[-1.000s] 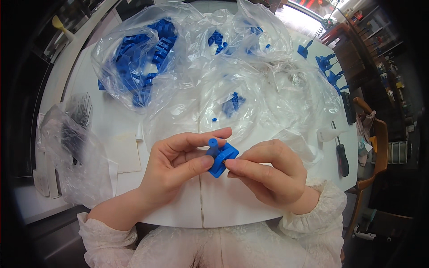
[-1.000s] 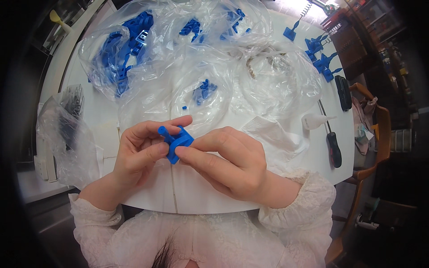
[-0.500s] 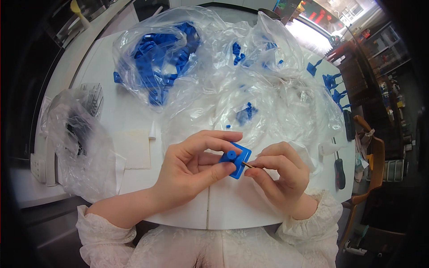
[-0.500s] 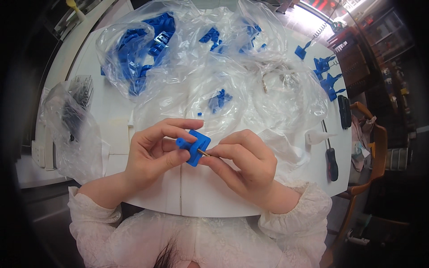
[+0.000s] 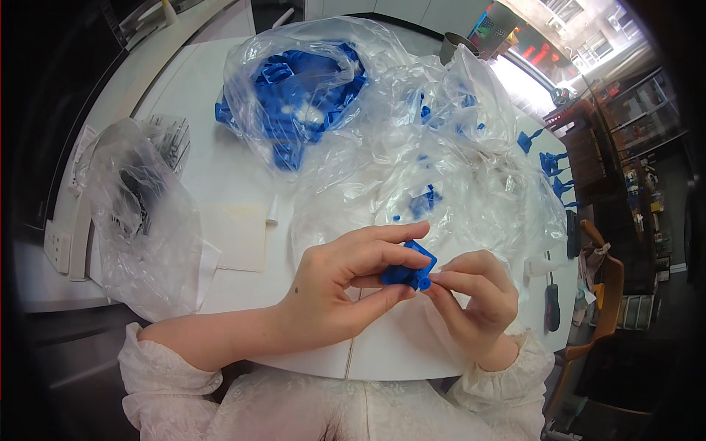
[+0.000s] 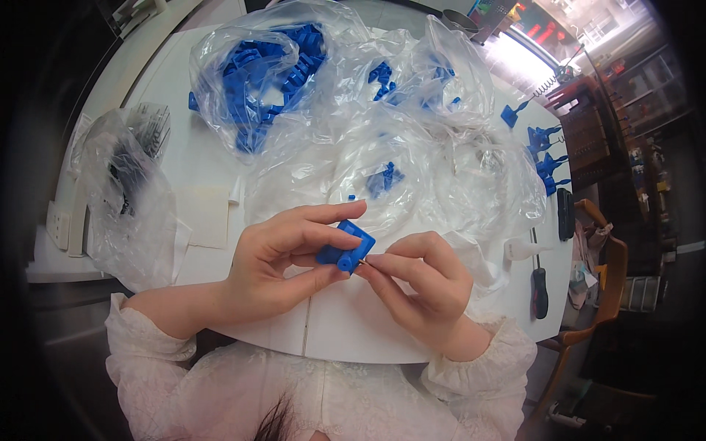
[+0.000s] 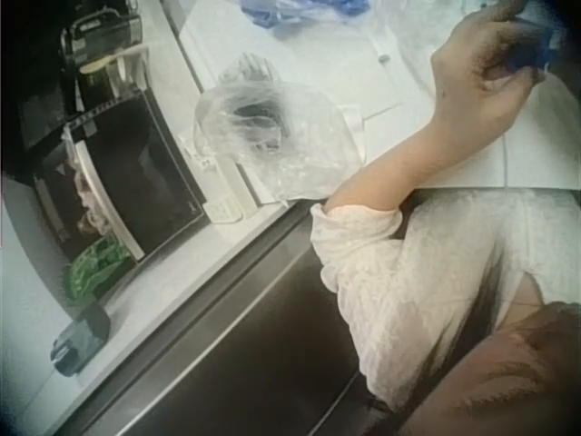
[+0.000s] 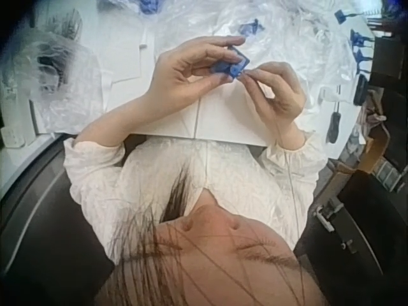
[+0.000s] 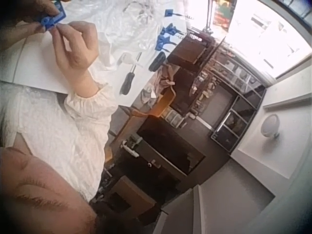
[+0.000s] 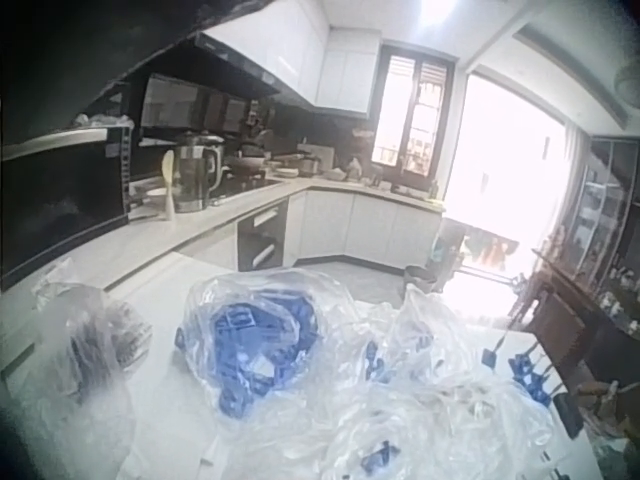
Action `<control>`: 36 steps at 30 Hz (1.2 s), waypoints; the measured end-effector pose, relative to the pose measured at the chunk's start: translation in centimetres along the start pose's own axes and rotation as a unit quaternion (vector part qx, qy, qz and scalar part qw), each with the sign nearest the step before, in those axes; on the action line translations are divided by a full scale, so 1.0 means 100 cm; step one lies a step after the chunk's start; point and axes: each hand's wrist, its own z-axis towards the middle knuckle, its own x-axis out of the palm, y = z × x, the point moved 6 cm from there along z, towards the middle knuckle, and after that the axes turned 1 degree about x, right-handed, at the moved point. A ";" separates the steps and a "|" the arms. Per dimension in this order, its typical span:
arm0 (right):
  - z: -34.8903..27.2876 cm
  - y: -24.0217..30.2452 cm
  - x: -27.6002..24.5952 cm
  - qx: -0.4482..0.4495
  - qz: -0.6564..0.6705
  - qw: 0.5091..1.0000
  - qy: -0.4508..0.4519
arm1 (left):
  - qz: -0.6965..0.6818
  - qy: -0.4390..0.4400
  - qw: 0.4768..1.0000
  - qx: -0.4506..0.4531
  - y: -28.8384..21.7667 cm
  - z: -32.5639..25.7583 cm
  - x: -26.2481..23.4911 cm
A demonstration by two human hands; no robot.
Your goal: The person assembles small blue plastic components by gluing them together with adhesive from a bottle, then securing them with a screw using a screwdriver.
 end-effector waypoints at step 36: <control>0.002 -0.001 0.003 -0.029 0.008 0.999 0.041 | -0.036 0.010 0.999 -0.018 0.005 0.002 -0.005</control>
